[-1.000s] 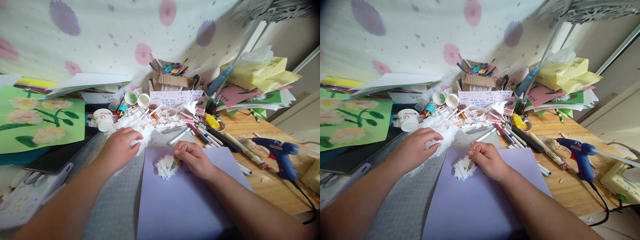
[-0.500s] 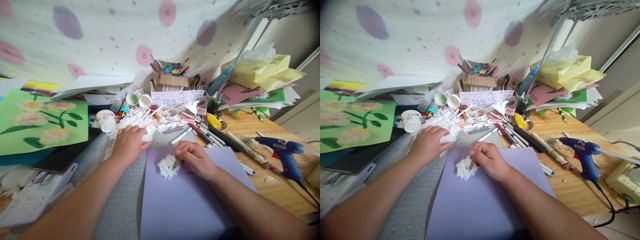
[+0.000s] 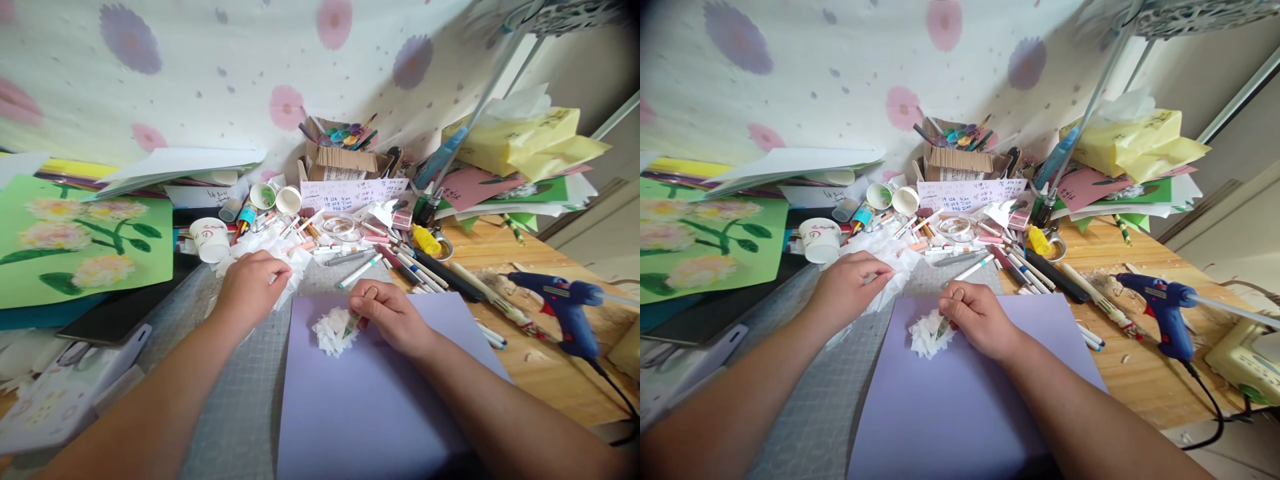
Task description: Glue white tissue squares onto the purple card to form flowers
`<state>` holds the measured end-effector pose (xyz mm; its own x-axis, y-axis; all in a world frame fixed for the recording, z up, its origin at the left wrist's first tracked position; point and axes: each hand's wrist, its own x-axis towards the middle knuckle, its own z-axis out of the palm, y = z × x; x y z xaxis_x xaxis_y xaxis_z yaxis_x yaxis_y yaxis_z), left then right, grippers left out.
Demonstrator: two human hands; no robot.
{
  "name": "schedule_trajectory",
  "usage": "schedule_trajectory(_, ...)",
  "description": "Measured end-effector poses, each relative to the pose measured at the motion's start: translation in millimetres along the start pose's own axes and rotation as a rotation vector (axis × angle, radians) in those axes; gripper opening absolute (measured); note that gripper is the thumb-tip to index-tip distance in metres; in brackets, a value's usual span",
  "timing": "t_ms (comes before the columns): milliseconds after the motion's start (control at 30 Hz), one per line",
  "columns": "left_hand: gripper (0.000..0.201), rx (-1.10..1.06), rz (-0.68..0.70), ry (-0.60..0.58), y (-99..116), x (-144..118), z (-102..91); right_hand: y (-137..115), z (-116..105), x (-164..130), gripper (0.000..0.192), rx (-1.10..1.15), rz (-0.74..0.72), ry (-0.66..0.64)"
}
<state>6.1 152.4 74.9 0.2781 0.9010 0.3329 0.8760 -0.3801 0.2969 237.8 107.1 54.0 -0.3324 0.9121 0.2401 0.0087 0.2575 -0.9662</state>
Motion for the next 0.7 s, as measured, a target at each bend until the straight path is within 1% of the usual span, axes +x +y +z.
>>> schedule_trajectory(100,0.019,-0.183,0.051,-0.031,7.4,-8.0,-2.4,-0.6,0.3,0.7,0.042,0.007,0.005,0.005)
schedule_trajectory(167,0.015,-0.28,0.127,-0.069,17.8,-14.5,-1.9,-1.5,0.5,1.3,0.043,0.006,0.003,0.007)
schedule_trajectory(233,0.013,-0.329,0.216,-0.125,29.3,-20.5,0.5,-2.6,0.4,1.9,0.042,0.01,0.001,0.01)
schedule_trajectory(333,0.013,-0.312,0.373,-0.195,41.2,-26.2,6.0,-3.9,-0.7,2.5,0.039,0.029,-0.01,0.022)
schedule_trajectory(400,0.014,-0.27,0.451,-0.203,43.8,-27.6,9.0,-4.0,-2.2,2.5,0.038,0.036,-0.023,0.039)
schedule_trajectory(500,0.016,-0.225,0.496,-0.201,42.8,-27.8,10.5,-2.2,-4.5,1.5,0.034,0.065,-0.04,0.099)
schedule_trajectory(600,0.016,-0.22,0.524,-0.212,41.7,-27.9,9.3,0.9,-5.2,-0.2,0.025,0.12,-0.044,0.161)
schedule_trajectory(700,0.015,-0.222,0.529,-0.218,41.6,-28.4,8.3,2.7,-4.0,-1.8,0.021,0.146,-0.06,0.165)
